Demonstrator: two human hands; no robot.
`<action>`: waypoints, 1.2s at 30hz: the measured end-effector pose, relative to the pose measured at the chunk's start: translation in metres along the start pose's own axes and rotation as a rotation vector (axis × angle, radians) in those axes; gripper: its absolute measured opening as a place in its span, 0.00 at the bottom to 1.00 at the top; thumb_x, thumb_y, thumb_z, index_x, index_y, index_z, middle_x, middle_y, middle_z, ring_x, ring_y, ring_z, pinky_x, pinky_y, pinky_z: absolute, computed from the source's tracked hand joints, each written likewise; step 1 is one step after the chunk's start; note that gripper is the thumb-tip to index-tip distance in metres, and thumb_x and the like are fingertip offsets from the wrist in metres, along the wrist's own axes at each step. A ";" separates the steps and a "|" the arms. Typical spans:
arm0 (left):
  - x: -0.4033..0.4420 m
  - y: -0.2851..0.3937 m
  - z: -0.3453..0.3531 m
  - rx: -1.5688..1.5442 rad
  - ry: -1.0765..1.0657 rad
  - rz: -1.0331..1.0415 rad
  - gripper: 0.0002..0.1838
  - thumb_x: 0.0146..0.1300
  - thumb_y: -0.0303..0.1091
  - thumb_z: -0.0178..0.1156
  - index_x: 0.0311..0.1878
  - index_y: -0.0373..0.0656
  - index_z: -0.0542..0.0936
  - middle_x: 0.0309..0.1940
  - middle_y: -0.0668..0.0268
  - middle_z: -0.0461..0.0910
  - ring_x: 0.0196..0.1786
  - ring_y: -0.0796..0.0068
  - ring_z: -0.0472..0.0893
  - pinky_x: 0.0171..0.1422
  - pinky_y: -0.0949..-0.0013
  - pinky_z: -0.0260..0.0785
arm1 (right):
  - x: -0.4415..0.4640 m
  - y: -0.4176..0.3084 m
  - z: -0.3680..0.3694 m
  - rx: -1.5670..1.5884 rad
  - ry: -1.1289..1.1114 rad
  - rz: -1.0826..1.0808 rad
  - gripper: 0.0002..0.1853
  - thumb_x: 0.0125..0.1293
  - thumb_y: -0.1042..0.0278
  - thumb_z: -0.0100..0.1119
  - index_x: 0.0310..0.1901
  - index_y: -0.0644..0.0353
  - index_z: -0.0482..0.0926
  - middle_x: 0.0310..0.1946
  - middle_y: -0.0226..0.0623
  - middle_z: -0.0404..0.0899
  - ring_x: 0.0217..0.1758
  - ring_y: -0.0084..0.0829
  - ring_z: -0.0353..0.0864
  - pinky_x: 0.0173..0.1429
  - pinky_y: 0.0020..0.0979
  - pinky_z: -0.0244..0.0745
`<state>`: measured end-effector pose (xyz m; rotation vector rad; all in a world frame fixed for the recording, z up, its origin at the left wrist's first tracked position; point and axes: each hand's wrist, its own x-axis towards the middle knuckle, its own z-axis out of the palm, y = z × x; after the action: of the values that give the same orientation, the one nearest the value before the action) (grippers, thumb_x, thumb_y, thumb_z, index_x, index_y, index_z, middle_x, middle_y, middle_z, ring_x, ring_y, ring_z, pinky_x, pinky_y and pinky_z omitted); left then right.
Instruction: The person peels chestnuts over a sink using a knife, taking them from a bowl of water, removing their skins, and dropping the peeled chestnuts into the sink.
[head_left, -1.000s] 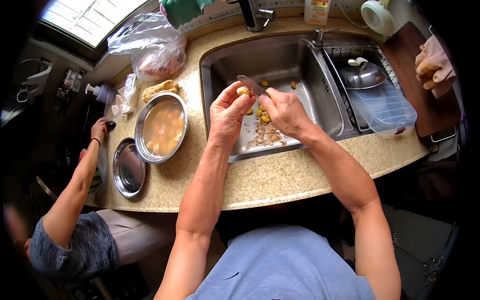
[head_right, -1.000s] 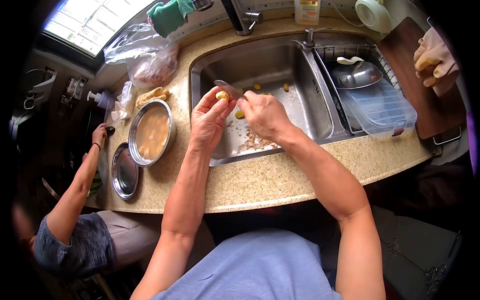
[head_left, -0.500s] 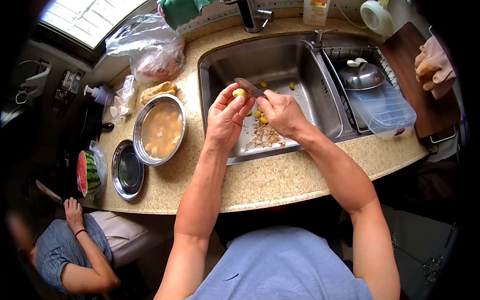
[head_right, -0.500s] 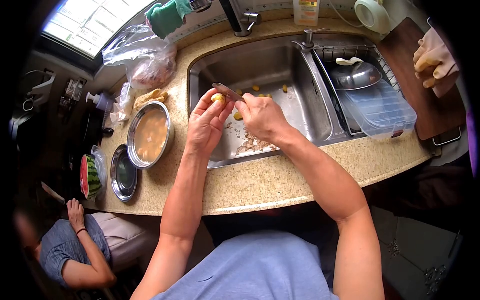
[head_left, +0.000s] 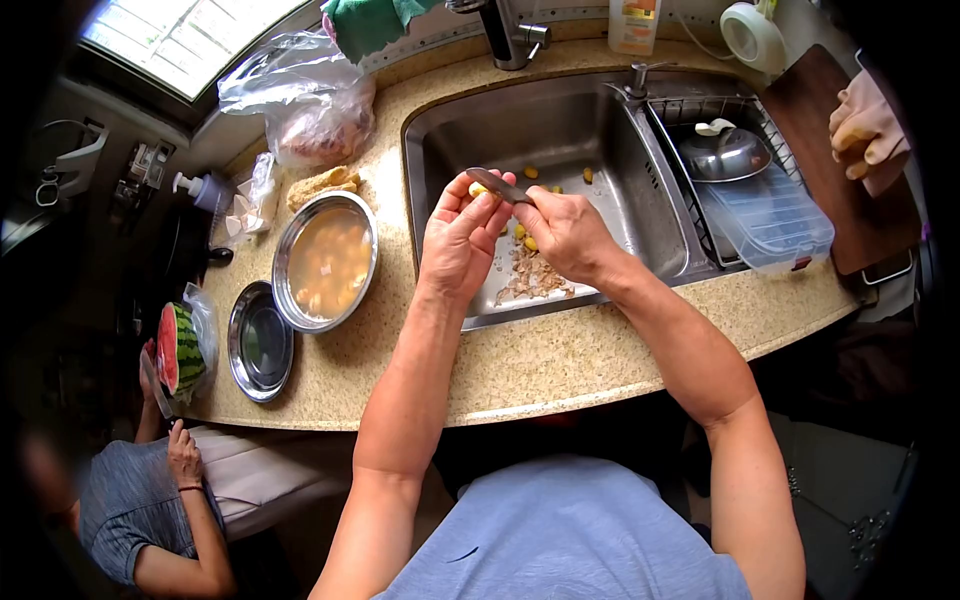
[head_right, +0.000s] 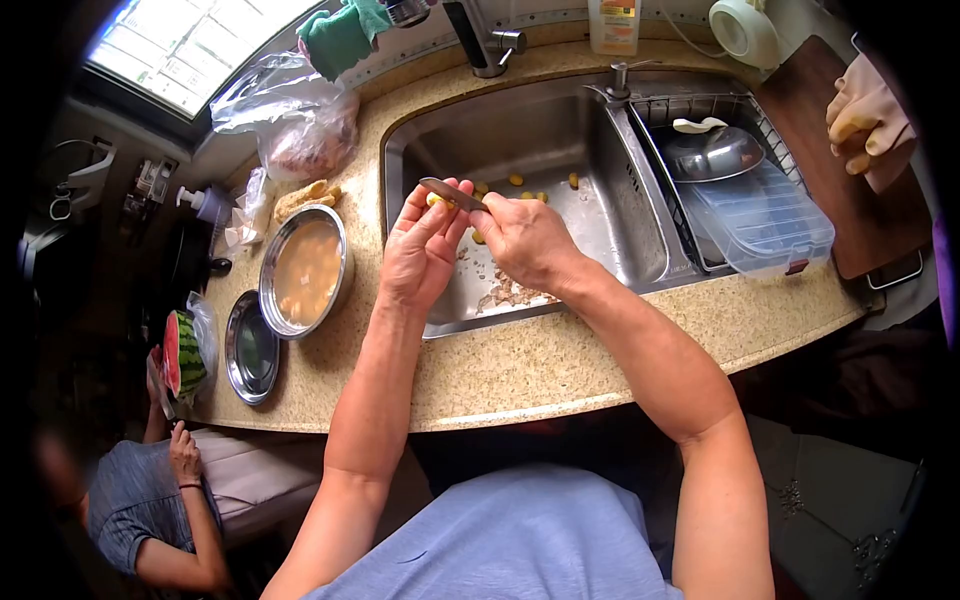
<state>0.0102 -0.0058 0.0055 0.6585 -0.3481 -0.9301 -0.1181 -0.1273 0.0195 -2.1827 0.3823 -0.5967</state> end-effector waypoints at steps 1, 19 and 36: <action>0.000 0.000 -0.002 0.000 -0.006 -0.001 0.16 0.71 0.22 0.60 0.60 0.40 0.75 0.58 0.58 0.80 0.68 0.61 0.77 0.71 0.61 0.75 | 0.000 0.000 0.000 -0.033 -0.016 0.016 0.15 0.75 0.57 0.52 0.36 0.61 0.77 0.28 0.48 0.84 0.35 0.52 0.85 0.40 0.48 0.77; 0.003 -0.002 -0.006 -0.062 -0.013 -0.045 0.15 0.71 0.24 0.60 0.59 0.42 0.77 0.58 0.58 0.80 0.65 0.62 0.78 0.70 0.61 0.76 | -0.001 0.001 -0.001 -0.005 0.016 0.110 0.17 0.75 0.56 0.52 0.34 0.63 0.76 0.28 0.50 0.83 0.35 0.54 0.84 0.39 0.49 0.76; 0.002 -0.001 -0.008 -0.103 -0.066 -0.069 0.16 0.73 0.26 0.57 0.62 0.40 0.75 0.62 0.51 0.78 0.68 0.58 0.76 0.75 0.56 0.71 | 0.001 0.009 0.001 0.029 0.019 0.049 0.17 0.74 0.57 0.53 0.34 0.64 0.76 0.28 0.52 0.83 0.35 0.54 0.84 0.40 0.48 0.76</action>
<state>0.0155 -0.0051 -0.0010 0.5494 -0.3359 -1.0303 -0.1173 -0.1325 0.0122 -2.1354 0.4334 -0.5932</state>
